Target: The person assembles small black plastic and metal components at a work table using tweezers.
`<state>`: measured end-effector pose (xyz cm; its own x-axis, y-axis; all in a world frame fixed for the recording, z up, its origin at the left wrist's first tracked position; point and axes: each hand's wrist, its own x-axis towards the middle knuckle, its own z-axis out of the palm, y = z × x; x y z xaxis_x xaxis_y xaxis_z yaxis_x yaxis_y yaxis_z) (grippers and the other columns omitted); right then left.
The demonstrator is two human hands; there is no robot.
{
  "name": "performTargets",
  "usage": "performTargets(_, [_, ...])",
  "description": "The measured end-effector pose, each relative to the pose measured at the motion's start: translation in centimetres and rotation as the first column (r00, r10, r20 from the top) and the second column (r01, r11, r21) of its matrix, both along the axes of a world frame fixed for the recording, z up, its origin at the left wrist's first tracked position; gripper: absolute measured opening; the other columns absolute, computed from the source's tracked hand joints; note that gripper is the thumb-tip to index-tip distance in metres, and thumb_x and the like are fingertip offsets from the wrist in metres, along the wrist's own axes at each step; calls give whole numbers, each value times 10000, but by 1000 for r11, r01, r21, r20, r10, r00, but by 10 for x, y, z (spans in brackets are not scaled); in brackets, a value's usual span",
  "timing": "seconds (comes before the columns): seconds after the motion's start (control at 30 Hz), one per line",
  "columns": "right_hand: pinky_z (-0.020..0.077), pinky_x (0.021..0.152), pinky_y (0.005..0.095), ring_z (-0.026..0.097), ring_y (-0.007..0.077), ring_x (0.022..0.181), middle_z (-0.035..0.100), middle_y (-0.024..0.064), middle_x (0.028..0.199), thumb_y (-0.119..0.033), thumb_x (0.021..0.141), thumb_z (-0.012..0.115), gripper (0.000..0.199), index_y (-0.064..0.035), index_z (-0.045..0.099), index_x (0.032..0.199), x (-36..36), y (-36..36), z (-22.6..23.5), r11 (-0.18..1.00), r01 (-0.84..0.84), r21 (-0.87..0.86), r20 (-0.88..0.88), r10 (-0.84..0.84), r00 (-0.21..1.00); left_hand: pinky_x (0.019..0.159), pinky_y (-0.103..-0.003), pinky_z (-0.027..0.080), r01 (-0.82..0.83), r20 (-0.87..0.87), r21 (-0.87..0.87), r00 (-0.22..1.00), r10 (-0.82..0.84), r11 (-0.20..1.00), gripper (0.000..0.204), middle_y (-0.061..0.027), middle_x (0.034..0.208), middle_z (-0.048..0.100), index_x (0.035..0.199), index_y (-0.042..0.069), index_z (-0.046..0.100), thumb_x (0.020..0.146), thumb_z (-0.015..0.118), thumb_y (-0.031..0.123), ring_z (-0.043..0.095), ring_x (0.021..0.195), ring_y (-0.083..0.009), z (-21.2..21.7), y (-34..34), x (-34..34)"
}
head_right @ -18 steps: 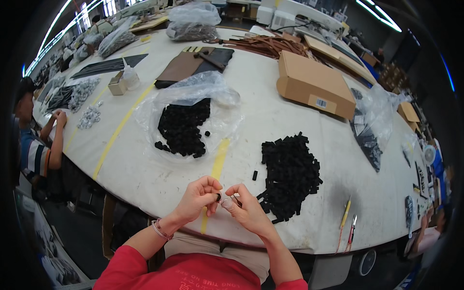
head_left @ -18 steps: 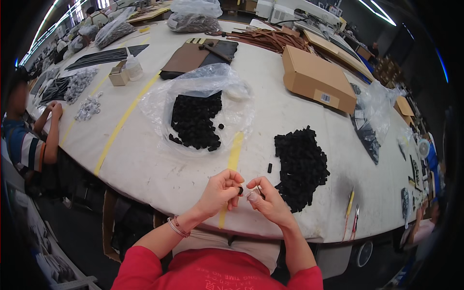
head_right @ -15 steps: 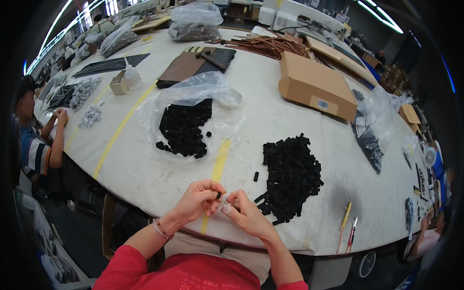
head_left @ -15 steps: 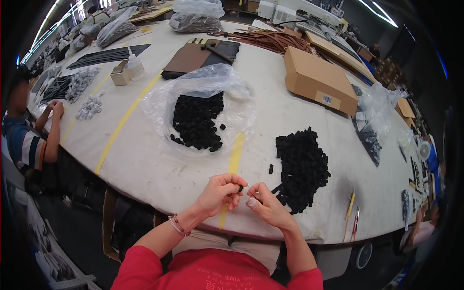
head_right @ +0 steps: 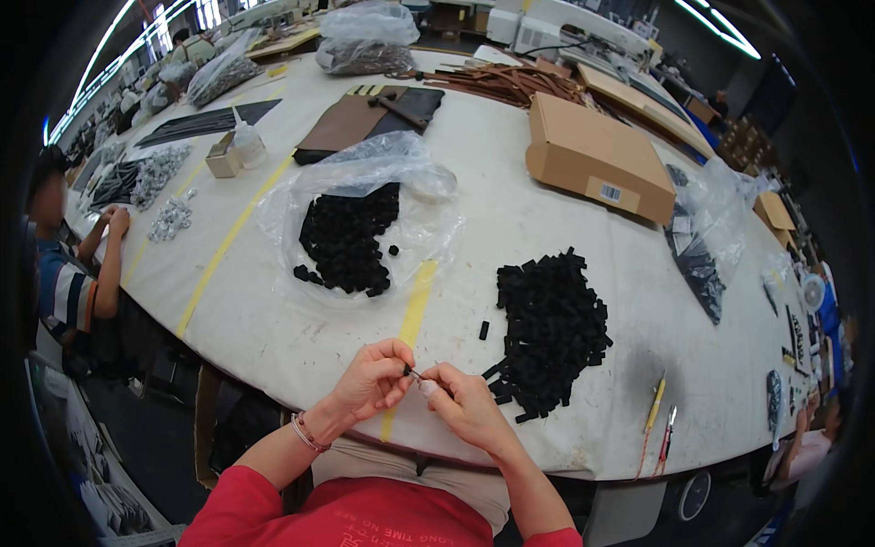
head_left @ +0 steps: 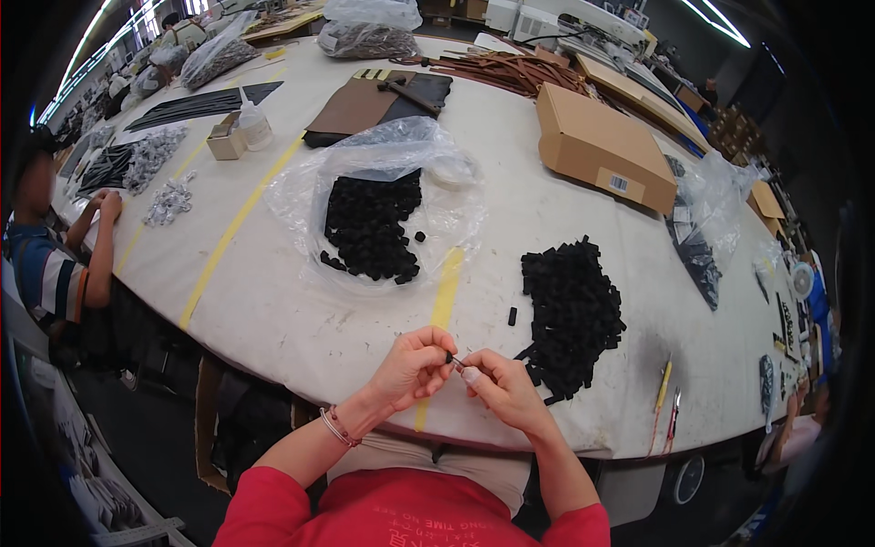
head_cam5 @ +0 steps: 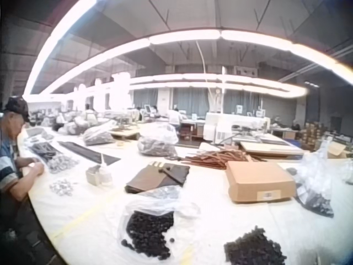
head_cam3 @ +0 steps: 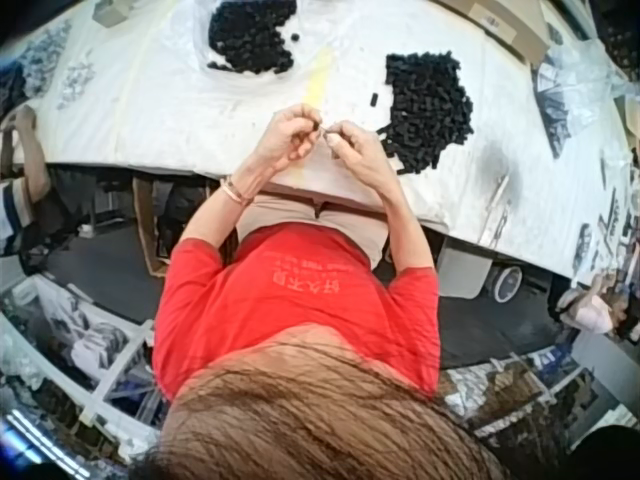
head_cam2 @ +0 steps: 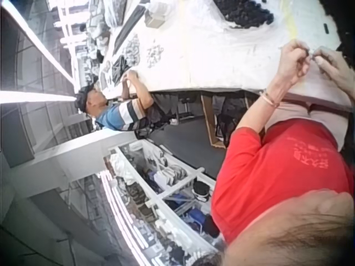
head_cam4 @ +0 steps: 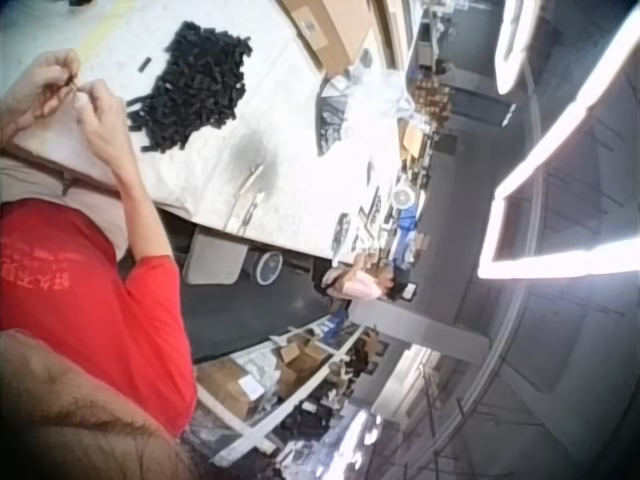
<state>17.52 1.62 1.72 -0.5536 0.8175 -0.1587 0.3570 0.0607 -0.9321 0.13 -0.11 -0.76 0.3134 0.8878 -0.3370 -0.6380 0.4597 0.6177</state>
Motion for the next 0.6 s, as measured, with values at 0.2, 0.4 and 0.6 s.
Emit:
performTargets(0.2, [394, 463, 178, 504, 39, 580, 560, 3, 676, -148, 836, 497, 181, -22, 560, 950, 1, 1, 6, 988, -62, -144, -87, 50, 995, 321, -156, 311, 25, -128, 104, 992, -11, 994, 89, -49, 573, 545, 788, 45, 524, 756, 463, -10, 450, 378, -69, 0, -2, -2])
performTargets(0.4, [422, 488, 190, 532, 54, 620, 566, 16, 687, -126, 833, 504, 186, -6, 566, 961, 6, 6, 9, 967, -125, -221, -73, 111, 991, 294, -149, 273, 125, -320, 111, 944, -84, 986, 104, -43, 569, 541, 808, 30, 546, 764, 454, 15, 450, 359, -50, 14, 0, -6])
performTargets(0.6, [419, 499, 198, 523, 72, 587, 579, 46, 717, -103, 840, 481, 167, 6, 576, 923, 8, 6, 11, 924, -209, -321, -198, 150, 969, 286, -152, 282, 237, -82, 70, 969, -231, 969, 108, -56, 573, 547, 813, 19, 552, 770, 454, 26, 457, 353, -56, 8, 2, -11])
